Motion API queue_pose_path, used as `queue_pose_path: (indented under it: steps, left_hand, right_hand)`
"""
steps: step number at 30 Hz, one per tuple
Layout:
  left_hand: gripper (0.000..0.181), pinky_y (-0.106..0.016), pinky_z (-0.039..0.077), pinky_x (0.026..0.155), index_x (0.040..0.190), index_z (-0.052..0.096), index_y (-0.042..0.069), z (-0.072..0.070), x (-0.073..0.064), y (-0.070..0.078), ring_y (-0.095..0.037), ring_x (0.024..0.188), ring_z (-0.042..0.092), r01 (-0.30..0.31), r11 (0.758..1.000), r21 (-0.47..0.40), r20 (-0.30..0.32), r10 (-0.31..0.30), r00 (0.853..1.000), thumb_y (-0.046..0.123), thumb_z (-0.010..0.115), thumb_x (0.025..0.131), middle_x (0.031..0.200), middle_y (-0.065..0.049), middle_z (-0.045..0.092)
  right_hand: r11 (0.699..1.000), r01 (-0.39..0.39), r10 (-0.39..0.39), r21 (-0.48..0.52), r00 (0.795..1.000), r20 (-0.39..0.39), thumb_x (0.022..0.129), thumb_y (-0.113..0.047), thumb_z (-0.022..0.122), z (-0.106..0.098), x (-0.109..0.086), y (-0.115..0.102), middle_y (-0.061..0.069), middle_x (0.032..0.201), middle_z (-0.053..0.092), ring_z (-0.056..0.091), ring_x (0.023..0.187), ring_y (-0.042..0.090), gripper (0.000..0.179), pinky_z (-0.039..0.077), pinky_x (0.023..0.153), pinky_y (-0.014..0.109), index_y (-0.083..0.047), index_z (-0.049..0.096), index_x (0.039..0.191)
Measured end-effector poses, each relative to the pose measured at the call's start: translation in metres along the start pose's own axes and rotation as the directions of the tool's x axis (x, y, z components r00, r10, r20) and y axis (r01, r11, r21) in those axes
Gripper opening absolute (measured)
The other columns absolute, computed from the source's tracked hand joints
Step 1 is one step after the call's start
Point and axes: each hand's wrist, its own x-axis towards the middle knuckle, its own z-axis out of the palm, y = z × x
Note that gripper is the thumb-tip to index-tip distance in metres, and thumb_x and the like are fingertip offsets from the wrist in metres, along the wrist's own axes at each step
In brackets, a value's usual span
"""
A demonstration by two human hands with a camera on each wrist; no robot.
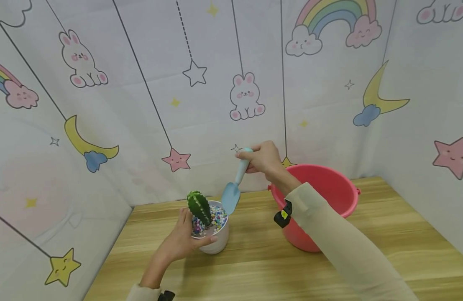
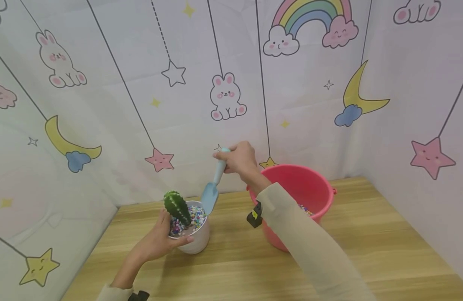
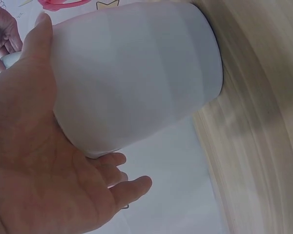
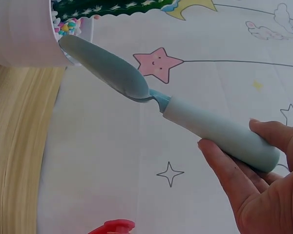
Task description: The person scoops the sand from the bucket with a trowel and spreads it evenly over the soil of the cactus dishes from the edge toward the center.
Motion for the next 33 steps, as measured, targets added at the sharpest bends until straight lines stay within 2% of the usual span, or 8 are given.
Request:
queue_pose_path:
  steps: [12,15,18,21,26,28,30,33]
  left_hand:
    - [0.117,-0.063,0.042,0.120,0.162,0.025,0.003,-0.008,0.003,-0.001,-0.046,0.147,0.048,0.039,0.999,-0.033,-0.038,-0.041,0.998,0.062,0.085,0.080,0.158,-0.027,0.044]
    - [0.120,-0.065,0.044,0.117,0.164,0.022,0.001,-0.018,0.001,0.004,-0.048,0.148,0.047,0.082,0.996,0.026,-0.104,-0.079,0.991,0.069,0.078,0.083,0.164,-0.029,0.040]
    - [0.112,-0.065,0.051,0.108,0.164,0.026,0.001,-0.028,-0.002,0.012,-0.050,0.140,0.055,0.091,0.992,0.089,-0.244,-0.066,0.968,0.071,0.071,0.088,0.162,-0.026,0.045]
    - [0.089,-0.062,0.058,0.092,0.157,0.040,-0.001,-0.037,-0.006,0.021,-0.048,0.121,0.067,0.025,0.992,0.126,-0.436,0.032,0.899,0.057,0.071,0.096,0.151,-0.025,0.058]
    - [0.040,-0.057,0.061,0.079,0.125,0.065,-0.004,-0.052,-0.009,0.043,-0.044,0.099,0.073,-0.161,0.963,0.215,-0.672,0.265,0.692,0.023,0.076,0.097,0.123,-0.024,0.073]
    - [0.025,-0.055,0.060,0.084,0.112,0.068,-0.002,-0.057,-0.010,0.054,-0.041,0.103,0.073,-0.229,0.942,0.244,-0.701,0.335,0.630,0.016,0.075,0.096,0.118,-0.022,0.075]
    - [0.017,-0.054,0.059,0.091,0.105,0.069,-0.001,-0.060,-0.012,0.066,-0.040,0.109,0.071,-0.290,0.922,0.255,-0.702,0.383,0.600,0.012,0.075,0.095,0.118,-0.021,0.075]
    - [0.011,-0.055,0.056,0.098,0.099,0.071,0.001,-0.063,-0.014,0.083,-0.038,0.115,0.069,-0.366,0.896,0.251,-0.687,0.431,0.585,0.009,0.075,0.094,0.118,-0.019,0.075]
  right_hand:
    - [1.000,0.008,-0.008,-0.005,1.000,-0.020,0.096,-0.027,0.079,-0.008,-0.001,0.003,0.023,0.108,0.078,0.082,0.089,0.032,0.040,0.067,0.077,0.037,0.004,0.076,0.121]
    - [0.999,0.004,-0.004,0.045,1.000,-0.015,0.096,-0.025,0.078,-0.015,0.000,0.001,0.027,0.110,0.078,0.082,0.086,0.030,0.043,0.067,0.075,0.037,0.008,0.073,0.123]
    - [0.994,-0.005,0.005,0.106,1.000,0.006,0.098,-0.024,0.076,-0.024,0.001,-0.001,0.028,0.112,0.076,0.082,0.081,0.027,0.043,0.067,0.077,0.040,0.011,0.071,0.123]
    - [0.987,-0.013,0.010,0.158,1.000,0.021,0.099,-0.024,0.074,-0.033,0.001,-0.003,0.025,0.108,0.076,0.082,0.080,0.026,0.041,0.066,0.081,0.044,0.011,0.071,0.119]
    - [0.974,-0.012,0.006,0.227,1.000,0.029,0.099,-0.026,0.075,-0.054,0.000,-0.005,0.010,0.089,0.078,0.082,0.079,0.021,0.038,0.066,0.081,0.040,0.008,0.070,0.116]
    - [0.970,-0.004,-0.004,0.244,0.999,0.033,0.099,-0.026,0.074,-0.064,-0.002,-0.007,0.004,0.085,0.078,0.082,0.077,0.019,0.038,0.066,0.078,0.037,0.007,0.069,0.116]
    - [0.964,0.008,-0.018,0.265,0.999,0.036,0.100,-0.027,0.074,-0.075,-0.004,-0.010,0.002,0.083,0.079,0.082,0.077,0.017,0.039,0.066,0.077,0.036,0.006,0.068,0.118]
    - [0.963,0.035,-0.045,0.267,0.998,0.032,0.101,-0.029,0.073,-0.090,-0.008,-0.014,0.001,0.086,0.080,0.081,0.079,0.016,0.042,0.066,0.078,0.035,0.006,0.065,0.122]
